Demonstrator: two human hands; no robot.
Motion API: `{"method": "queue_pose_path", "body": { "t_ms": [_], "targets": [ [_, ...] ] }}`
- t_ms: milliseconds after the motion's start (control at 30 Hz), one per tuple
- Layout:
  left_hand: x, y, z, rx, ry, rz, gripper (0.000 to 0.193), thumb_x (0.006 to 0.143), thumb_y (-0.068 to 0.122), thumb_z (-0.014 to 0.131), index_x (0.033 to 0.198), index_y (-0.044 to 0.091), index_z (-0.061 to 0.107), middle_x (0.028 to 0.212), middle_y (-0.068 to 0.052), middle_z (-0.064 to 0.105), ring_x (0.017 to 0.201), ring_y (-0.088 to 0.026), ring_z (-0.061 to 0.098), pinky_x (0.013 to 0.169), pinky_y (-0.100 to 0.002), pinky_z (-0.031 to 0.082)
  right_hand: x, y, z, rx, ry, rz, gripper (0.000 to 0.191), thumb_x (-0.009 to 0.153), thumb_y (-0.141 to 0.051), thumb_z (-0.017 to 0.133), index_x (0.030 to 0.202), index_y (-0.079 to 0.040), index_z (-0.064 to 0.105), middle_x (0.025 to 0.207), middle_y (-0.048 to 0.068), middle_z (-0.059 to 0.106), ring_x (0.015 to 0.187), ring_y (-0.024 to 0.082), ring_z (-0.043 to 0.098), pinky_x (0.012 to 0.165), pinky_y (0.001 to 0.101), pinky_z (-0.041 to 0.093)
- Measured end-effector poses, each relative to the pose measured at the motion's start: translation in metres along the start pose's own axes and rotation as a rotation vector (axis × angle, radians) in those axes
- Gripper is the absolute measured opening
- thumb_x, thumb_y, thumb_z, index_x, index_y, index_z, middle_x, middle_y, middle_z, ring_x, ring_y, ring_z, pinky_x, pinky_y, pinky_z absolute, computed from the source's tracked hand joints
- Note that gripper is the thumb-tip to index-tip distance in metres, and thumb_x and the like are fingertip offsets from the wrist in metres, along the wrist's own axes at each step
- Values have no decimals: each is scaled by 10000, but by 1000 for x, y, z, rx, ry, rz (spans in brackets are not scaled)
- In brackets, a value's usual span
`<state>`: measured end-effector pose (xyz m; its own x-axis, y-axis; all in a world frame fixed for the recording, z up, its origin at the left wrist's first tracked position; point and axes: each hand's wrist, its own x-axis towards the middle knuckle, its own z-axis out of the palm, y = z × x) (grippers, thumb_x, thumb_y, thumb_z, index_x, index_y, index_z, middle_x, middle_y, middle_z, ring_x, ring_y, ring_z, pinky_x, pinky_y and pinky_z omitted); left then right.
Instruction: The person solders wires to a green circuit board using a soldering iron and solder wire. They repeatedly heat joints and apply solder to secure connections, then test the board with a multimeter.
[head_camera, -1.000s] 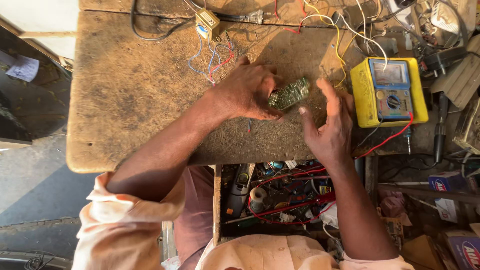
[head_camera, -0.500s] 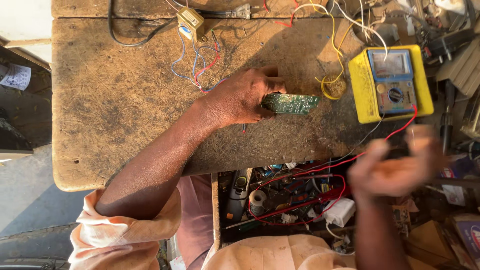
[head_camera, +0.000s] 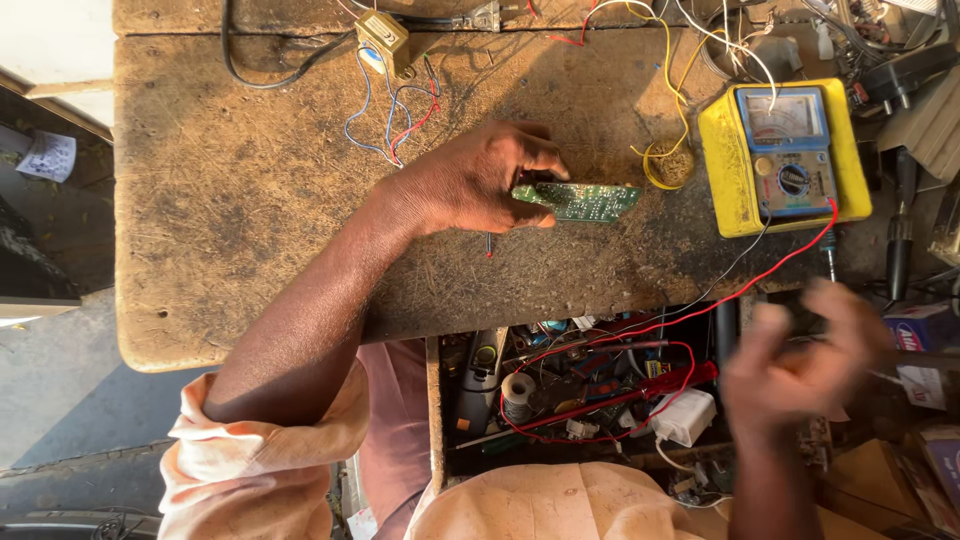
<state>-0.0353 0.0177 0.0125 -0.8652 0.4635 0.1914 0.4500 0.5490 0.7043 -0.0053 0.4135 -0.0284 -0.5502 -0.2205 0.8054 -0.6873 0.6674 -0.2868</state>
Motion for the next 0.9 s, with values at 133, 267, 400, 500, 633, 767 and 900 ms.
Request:
{"method": "queue_pose_path", "body": {
  "t_ms": [133,267,400,500,633,767,900],
  "targets": [
    [-4,5,-18,-85,63,24,400,918,276,848,1195,21,715,1048,-78,728,989,-191,738,860,-327,630,43,-56,36,17,-245,-190,476,1047,-129,808,1421,32,563,1391,201,610,1247,337,578,1098,440,473],
    [-23,5,-53,-151,208,-1,386,909,253,865,1184,19,726,1026,-58,755,914,-156,755,806,-297,643,87,-82,81,140,-318,-251,534,988,-181,840,1422,-8,581,1423,180,629,1289,382,580,1104,488,430],
    [-58,-5,-95,-363,356,92,352,1037,210,847,1313,26,728,1192,-64,773,1087,-134,755,963,-293,648,102,-94,108,175,-439,-297,582,975,-215,811,1455,5,569,1448,203,618,1322,424,570,1119,514,405],
    [-81,-15,-114,-302,543,122,301,1065,237,805,1292,58,720,1184,-55,786,1068,-128,789,940,-285,691,102,-95,115,109,-476,-298,611,896,-212,812,1415,10,579,1419,239,608,1298,456,543,1170,559,389],
    [-89,-29,-123,13,641,-139,299,972,259,856,1174,61,758,1083,-80,793,837,-142,740,693,-276,626,100,-90,119,114,-525,-280,598,898,-198,794,1425,-9,585,1434,228,614,1338,431,543,1175,554,387],
    [-83,-33,-119,72,513,-290,271,936,285,814,1133,102,782,1020,-49,806,828,-128,766,695,-262,644,97,-88,122,86,-546,-265,567,880,-199,817,1391,-48,626,1342,166,677,1314,361,589,1177,532,393],
    [-83,-27,-119,58,435,-384,414,837,390,900,1086,85,771,963,-76,799,832,-161,777,699,-303,647,94,-85,120,98,-511,-256,482,869,-192,856,1307,-73,694,1237,136,718,1240,330,637,1160,496,418]
  ]
}}
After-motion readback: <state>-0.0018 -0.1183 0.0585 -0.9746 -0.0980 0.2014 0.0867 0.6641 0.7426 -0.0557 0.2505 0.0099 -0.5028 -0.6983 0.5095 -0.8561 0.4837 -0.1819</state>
